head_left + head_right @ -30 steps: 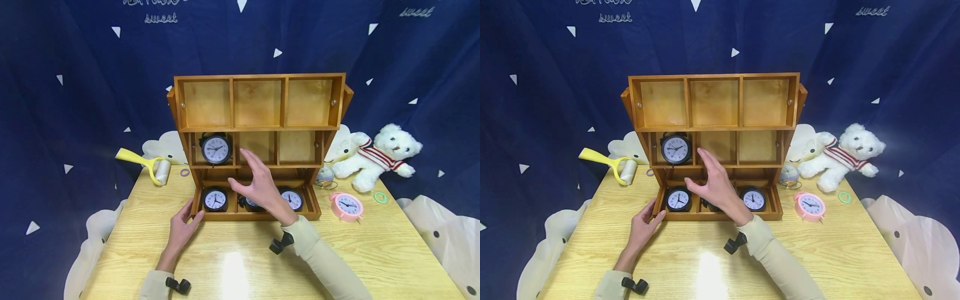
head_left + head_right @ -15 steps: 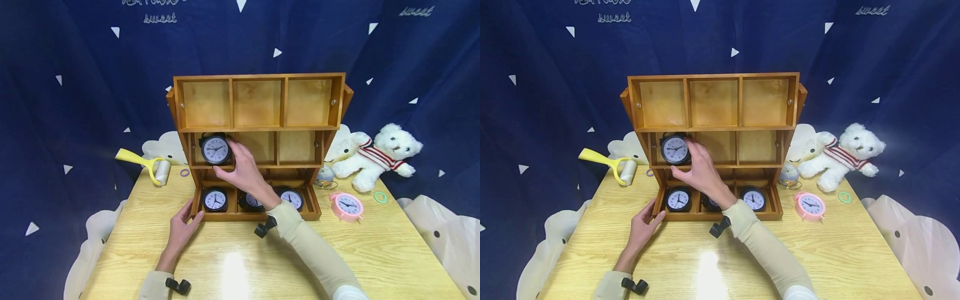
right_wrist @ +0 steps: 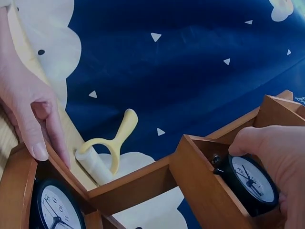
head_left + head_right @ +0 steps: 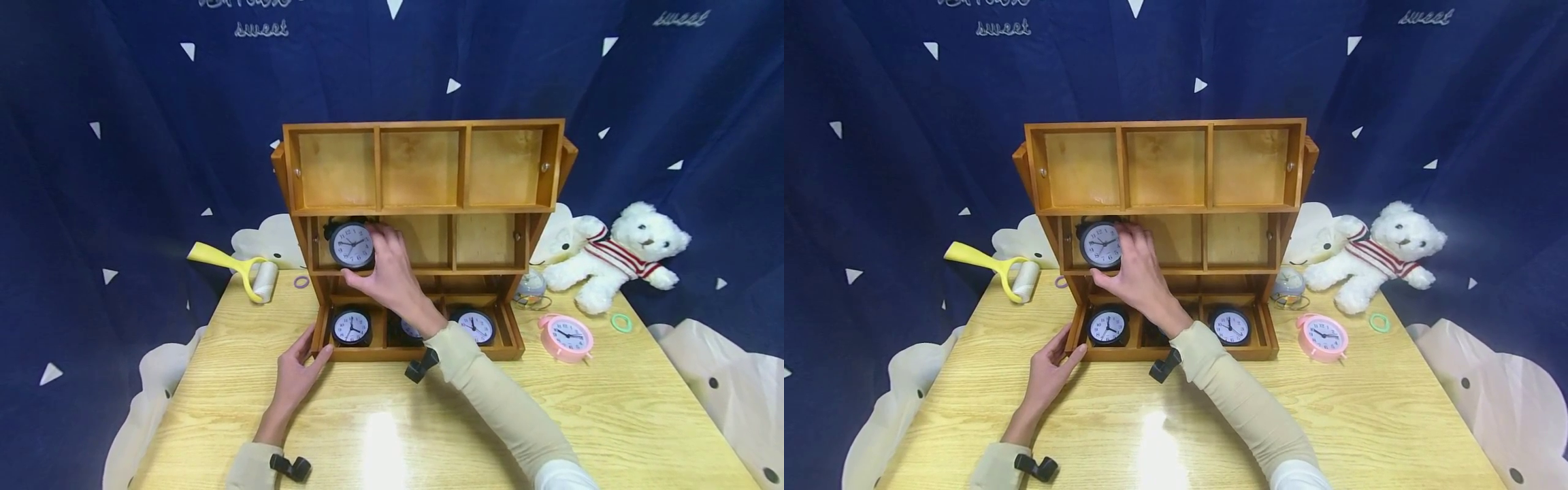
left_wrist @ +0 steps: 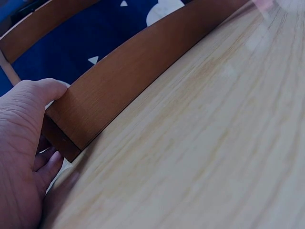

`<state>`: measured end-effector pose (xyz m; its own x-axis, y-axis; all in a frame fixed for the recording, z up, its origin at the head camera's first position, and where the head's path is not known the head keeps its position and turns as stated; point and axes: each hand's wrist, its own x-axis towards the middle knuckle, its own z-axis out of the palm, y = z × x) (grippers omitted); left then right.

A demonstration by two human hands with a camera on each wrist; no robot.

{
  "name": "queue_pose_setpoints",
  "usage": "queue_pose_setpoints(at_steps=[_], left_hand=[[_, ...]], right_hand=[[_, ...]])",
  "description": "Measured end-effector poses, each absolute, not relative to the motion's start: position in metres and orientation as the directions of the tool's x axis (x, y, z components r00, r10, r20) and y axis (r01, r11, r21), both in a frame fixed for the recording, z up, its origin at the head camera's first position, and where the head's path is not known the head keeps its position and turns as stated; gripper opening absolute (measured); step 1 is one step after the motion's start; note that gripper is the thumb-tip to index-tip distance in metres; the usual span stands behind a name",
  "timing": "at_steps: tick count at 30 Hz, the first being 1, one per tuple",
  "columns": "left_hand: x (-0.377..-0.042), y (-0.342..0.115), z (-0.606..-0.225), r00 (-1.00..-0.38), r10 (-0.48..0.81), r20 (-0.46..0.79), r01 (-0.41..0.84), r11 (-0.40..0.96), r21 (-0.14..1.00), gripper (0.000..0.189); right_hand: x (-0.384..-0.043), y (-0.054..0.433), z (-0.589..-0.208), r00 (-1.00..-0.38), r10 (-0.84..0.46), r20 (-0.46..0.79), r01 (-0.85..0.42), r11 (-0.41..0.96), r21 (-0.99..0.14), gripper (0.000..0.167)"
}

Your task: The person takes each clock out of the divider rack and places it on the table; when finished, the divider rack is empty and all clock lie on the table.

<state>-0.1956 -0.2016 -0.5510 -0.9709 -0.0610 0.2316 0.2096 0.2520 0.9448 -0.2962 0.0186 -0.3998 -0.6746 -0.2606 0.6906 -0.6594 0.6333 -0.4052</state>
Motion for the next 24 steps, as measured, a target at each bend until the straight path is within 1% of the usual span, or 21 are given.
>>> queue_pose_setpoints(at_steps=[5, 14, 19, 24], left_hand=[[-0.195, -0.201, -0.55, -0.972, -0.062, 0.227, 0.204, 0.257, 0.944, 0.063], [-0.196, -0.198, -0.552, -0.968, -0.063, 0.241, 0.22, 0.238, 0.946, 0.062], [-0.195, -0.198, -0.553, -0.965, -0.071, 0.254, 0.234, 0.215, 0.948, 0.061], [-0.196, -0.199, -0.554, -0.965, -0.076, 0.252, 0.232, 0.212, 0.949, 0.061]], right_hand=[[-0.299, 0.015, -0.4, -0.678, -0.26, 0.688, -0.638, 0.674, -0.374, 0.094], [-0.299, 0.008, -0.398, -0.705, -0.239, 0.668, -0.561, 0.764, -0.319, 0.101], [-0.302, 0.006, -0.396, -0.688, -0.234, 0.686, -0.573, 0.756, -0.317, 0.097], [-0.308, 0.007, -0.396, -0.673, -0.221, 0.706, -0.602, 0.717, -0.35, 0.09]])
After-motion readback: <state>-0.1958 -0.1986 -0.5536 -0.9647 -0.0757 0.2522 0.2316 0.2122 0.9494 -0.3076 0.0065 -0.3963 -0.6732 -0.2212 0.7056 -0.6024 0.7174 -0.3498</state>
